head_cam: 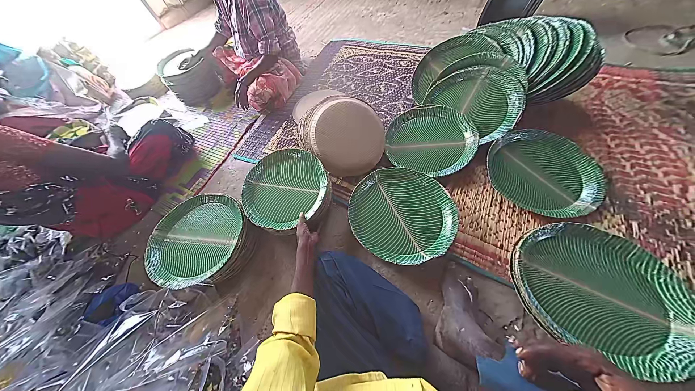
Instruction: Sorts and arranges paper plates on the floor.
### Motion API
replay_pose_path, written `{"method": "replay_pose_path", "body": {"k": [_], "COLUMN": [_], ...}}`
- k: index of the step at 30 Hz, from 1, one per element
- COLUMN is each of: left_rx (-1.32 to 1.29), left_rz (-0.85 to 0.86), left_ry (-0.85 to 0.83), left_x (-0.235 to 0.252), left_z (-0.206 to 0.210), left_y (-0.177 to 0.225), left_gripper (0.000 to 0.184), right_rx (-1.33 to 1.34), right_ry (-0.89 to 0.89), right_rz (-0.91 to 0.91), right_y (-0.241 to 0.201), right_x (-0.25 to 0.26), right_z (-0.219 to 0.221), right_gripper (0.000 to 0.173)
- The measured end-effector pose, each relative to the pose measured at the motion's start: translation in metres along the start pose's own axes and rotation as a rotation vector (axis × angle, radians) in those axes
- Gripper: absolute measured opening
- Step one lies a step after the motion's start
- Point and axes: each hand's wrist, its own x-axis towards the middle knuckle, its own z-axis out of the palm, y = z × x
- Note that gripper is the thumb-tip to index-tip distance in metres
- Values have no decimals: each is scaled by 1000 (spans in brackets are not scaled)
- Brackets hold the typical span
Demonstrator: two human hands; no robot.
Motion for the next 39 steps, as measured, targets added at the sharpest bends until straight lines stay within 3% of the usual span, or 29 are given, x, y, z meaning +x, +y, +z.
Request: {"method": "replay_pose_path", "body": {"k": [4,8,12,16,26,39], "left_rx": [147,237,32,-229,83,20], "left_rz": [50,121,283,424,133,273], "left_ry": [40,74,65,-40,-23,-156], "left_x": [33,69,106,138,121,166], "left_z": [6,17,31,36,49,65], "left_y": [16,48,83,100,70,99], "left_gripper": [58,62,57,49,65,58], "right_rx": [39,65,52,98,87,130], "right_ry": [37,273,289,122,119,173], "right_rz": [-2,59,54,-3,-31,-60], "right_y": [5,-28,-25,7,9,19], "right_x": [-4,11,12,-5,-5,-11], "right_z": [-2,23,19,-5,-4,-6], "right_gripper": [43,39,40,42,41,44]}}
